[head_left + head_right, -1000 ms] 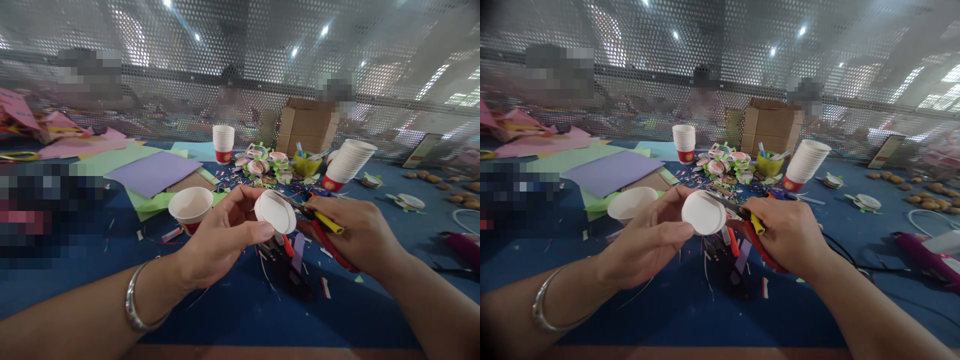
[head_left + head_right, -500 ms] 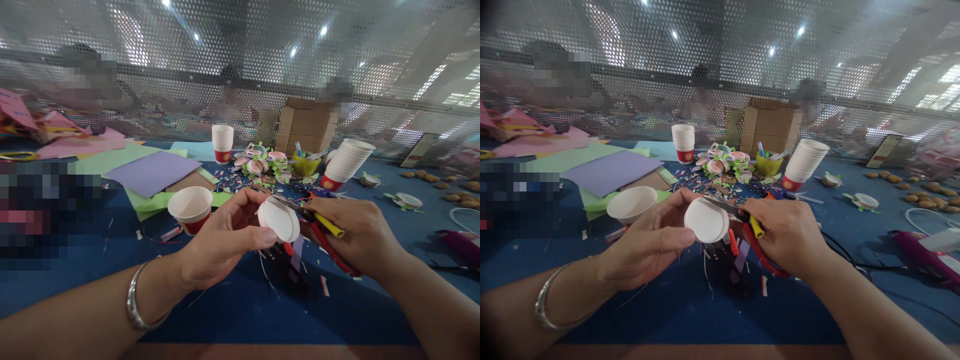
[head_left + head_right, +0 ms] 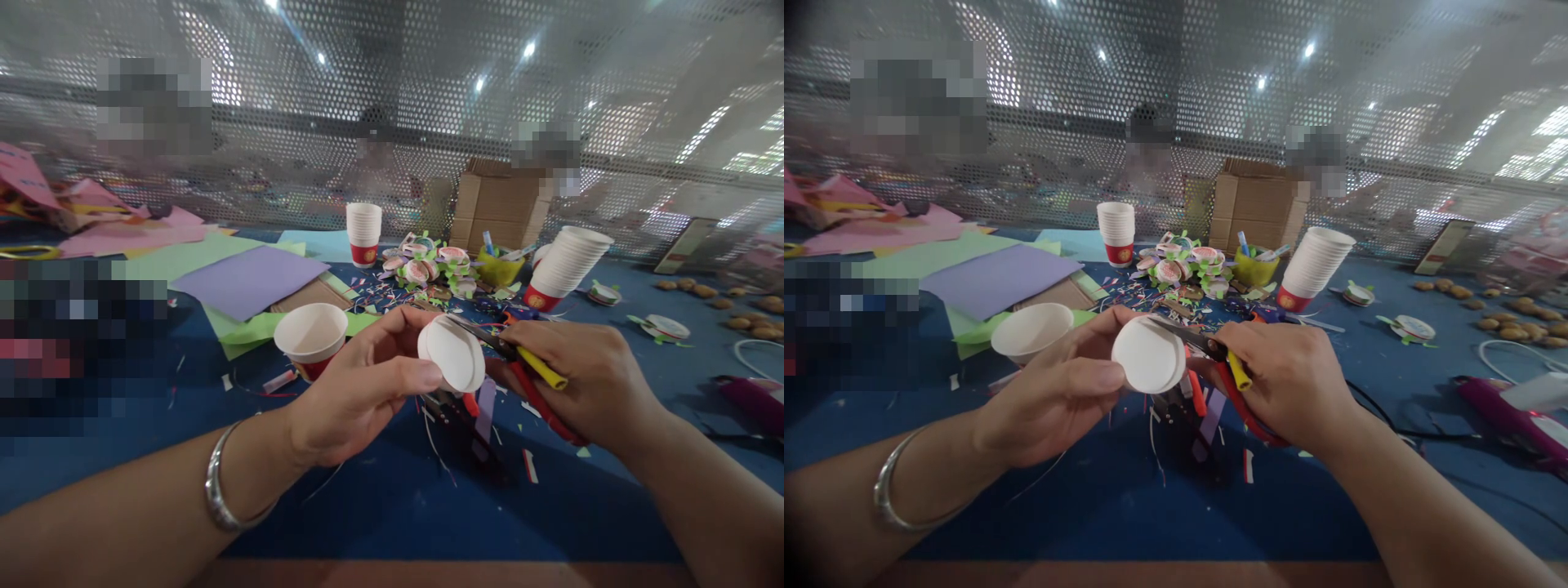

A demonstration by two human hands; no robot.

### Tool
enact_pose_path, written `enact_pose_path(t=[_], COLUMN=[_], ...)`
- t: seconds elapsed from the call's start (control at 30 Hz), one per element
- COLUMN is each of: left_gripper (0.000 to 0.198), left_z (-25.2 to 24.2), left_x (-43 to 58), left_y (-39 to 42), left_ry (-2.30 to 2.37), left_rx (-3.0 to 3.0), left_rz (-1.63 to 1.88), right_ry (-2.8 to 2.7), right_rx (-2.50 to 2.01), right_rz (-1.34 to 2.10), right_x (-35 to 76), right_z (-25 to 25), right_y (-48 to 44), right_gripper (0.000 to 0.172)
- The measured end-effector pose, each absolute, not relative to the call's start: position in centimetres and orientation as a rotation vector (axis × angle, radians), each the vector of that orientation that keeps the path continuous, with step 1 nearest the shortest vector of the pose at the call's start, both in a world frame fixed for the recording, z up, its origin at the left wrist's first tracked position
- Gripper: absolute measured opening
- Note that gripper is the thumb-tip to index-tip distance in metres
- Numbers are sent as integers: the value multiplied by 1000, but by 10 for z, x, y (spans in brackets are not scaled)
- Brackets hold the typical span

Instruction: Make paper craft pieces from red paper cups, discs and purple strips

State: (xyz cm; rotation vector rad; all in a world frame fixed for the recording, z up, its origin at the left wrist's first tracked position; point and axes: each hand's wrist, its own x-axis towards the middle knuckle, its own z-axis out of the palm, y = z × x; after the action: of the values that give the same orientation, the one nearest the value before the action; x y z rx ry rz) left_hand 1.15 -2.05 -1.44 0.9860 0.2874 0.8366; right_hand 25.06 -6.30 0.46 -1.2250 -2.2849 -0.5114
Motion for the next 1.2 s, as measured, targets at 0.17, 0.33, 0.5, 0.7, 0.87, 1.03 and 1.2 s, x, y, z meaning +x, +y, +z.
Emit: enact_pose_path(t=[0.17, 0.33, 0.5, 0.7, 0.87, 1.03, 1.2], left_gripper=[31, 30, 31, 33, 32, 31, 35], left_z=[-16, -15, -15, -16, -17, -14, -12], left_x=[12, 13, 13, 12, 13, 12, 13], left_y=[-20, -20, -20, -20, -20, -19, -20], left_ry=[290, 305, 297, 319, 305, 310, 356], left_rx=[961, 948, 952, 937, 924, 891, 919], left_rz=[801, 782, 775, 786, 782, 754, 701], right_ry=[-2302, -2302, -2296, -2296, -2296, -2312, -2321], right_rx=[-1238, -1258, -1223, -1277, -1257, -1222, -1207], right_rz=[-459, -450, -512, -521, -563, -564, -527], right_x=[250, 251, 251, 247, 248, 253, 252], right_z=[4, 4, 4, 7, 9, 5, 5], right_y=[-64, -64, -65, -67, -68, -65, -65], right_gripper=[29, 23, 31, 29, 29, 18, 18])
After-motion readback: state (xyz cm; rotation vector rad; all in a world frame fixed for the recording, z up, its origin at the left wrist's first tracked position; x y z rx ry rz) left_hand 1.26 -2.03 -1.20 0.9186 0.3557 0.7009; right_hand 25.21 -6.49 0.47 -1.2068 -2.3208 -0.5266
